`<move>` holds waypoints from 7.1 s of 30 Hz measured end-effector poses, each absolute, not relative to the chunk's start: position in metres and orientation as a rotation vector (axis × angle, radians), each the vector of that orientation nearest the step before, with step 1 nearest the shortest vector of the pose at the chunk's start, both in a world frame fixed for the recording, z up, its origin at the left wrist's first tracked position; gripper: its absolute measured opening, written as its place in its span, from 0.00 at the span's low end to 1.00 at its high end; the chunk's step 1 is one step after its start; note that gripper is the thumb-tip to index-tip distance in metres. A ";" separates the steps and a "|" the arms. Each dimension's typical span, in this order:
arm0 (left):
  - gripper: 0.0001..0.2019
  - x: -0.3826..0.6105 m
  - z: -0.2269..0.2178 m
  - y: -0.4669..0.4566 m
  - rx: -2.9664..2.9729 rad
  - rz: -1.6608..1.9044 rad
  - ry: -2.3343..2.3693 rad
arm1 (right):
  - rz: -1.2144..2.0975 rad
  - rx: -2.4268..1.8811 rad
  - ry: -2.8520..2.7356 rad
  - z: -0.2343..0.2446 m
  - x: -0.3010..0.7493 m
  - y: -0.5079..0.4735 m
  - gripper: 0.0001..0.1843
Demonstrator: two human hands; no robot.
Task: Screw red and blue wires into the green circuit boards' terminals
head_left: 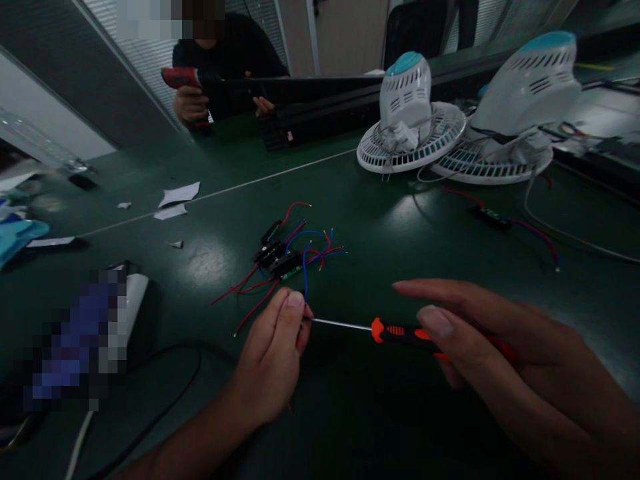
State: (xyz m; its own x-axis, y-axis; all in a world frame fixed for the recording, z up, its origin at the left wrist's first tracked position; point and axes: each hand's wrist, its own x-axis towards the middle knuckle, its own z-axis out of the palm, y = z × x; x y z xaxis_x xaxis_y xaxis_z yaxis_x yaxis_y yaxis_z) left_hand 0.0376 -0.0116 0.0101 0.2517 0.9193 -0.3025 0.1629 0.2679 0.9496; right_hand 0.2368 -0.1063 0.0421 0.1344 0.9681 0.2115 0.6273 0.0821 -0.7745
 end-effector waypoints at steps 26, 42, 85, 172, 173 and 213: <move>0.17 0.039 0.015 -0.010 1.211 0.724 1.221 | 0.385 -1.634 -1.707 0.044 0.237 -0.108 0.14; 0.17 0.038 0.010 -0.008 1.146 0.766 1.200 | 0.396 -1.579 -1.734 0.038 0.239 -0.108 0.16; 0.17 0.038 0.011 -0.009 1.081 0.777 1.171 | 0.341 -1.596 -1.737 0.036 0.238 -0.108 0.18; 0.19 0.038 0.011 -0.011 1.100 0.746 1.142 | 0.262 -1.663 -1.700 0.037 0.241 -0.112 0.18; 0.19 0.038 0.011 -0.011 1.096 0.762 1.138 | 0.272 -1.657 -1.706 0.037 0.241 -0.112 0.18; 0.16 0.038 0.011 -0.010 1.102 0.761 1.117 | 0.386 -1.631 -1.660 0.034 0.243 -0.113 0.19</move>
State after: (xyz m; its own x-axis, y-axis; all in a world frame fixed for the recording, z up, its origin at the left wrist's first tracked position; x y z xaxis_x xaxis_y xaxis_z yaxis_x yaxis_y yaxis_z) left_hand 0.0376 -0.0105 0.0108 0.2961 0.9042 -0.3079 0.0446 0.3090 0.9500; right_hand 0.2428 -0.1131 0.0338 0.1079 0.9470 0.3026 0.7164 0.1370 -0.6841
